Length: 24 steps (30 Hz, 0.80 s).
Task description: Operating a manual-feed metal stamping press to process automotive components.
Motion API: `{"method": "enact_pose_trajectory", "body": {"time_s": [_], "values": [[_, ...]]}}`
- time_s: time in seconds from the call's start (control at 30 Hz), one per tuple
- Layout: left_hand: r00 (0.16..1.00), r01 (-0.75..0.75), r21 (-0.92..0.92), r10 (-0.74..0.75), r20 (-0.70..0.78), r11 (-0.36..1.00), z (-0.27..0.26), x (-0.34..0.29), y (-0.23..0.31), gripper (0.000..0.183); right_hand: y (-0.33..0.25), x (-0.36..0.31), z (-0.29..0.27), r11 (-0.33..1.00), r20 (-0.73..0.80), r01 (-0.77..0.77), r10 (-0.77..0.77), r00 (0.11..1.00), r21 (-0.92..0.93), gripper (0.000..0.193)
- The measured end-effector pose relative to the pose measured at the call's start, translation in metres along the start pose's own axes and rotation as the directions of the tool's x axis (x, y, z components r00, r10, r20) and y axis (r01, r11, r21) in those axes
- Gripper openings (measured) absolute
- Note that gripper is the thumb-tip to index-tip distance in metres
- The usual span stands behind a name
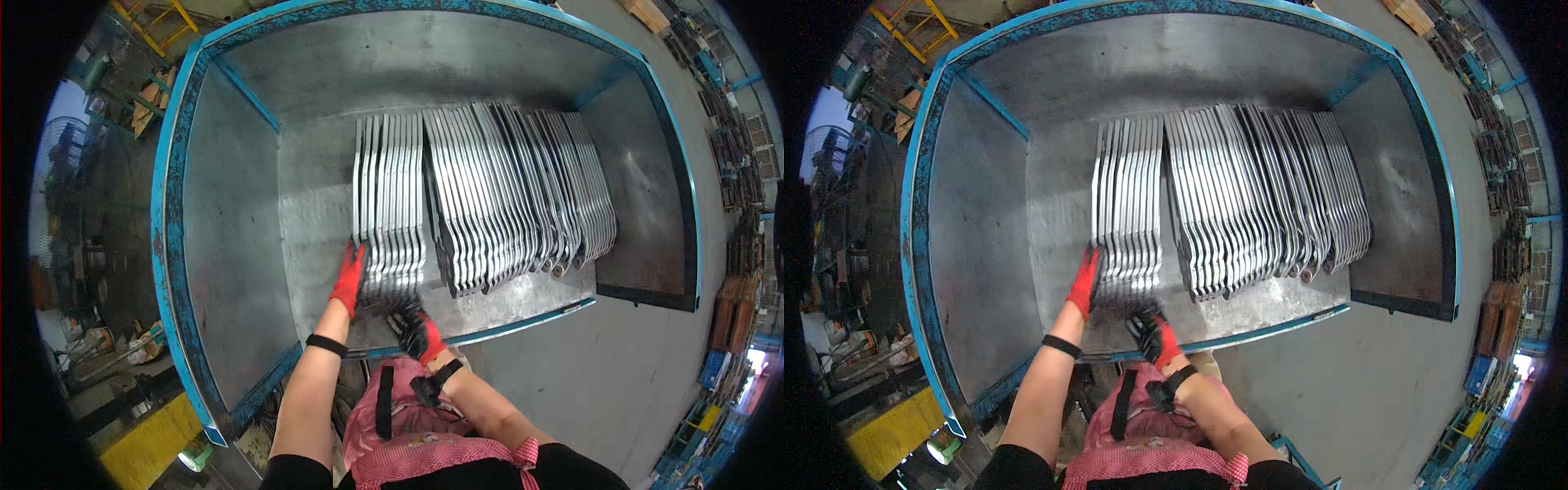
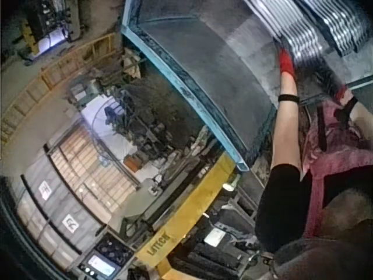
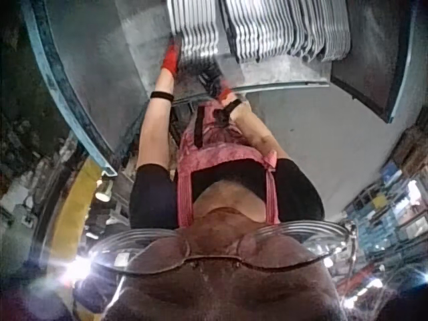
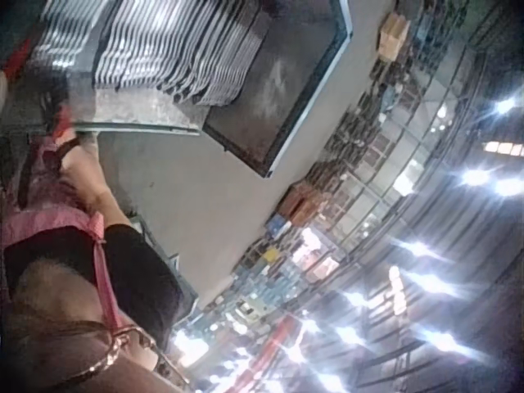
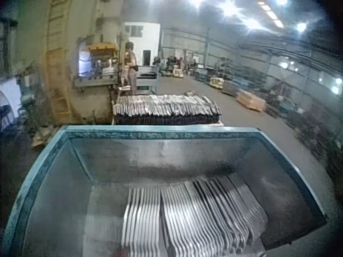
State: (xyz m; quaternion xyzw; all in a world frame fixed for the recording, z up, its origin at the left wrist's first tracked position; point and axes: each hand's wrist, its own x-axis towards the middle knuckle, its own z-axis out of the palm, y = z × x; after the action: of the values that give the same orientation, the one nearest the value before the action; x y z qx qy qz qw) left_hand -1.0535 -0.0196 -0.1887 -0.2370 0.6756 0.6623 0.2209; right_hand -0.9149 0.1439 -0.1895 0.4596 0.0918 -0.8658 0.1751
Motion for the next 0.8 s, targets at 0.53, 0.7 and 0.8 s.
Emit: {"method": "enact_pose_trajectory", "body": {"time_s": [0.53, 0.7, 0.8], "values": [[0.975, 0.080, -0.335, -0.004, 0.220, 0.939, -0.058, 0.115, 0.003, 0.066, -0.072, 0.102, 0.165, 0.141, 0.201, 0.294, -0.457, 0.866, -0.945, 0.074], [0.991, 0.109, -0.150, -0.096, 0.092, 0.983, -0.028, 0.056, 0.040, 0.068, -0.091, 0.142, 0.084, 0.495, 0.174, 0.339, -0.350, 0.921, -0.800, 0.066], [0.999, -0.007, 0.176, 0.000, 0.037, 0.984, -0.048, -0.012, 0.027, 0.064, -0.060, 0.066, 0.100, 0.742, 0.080, 0.089, -0.048, 0.996, -0.664, 0.065]]}}
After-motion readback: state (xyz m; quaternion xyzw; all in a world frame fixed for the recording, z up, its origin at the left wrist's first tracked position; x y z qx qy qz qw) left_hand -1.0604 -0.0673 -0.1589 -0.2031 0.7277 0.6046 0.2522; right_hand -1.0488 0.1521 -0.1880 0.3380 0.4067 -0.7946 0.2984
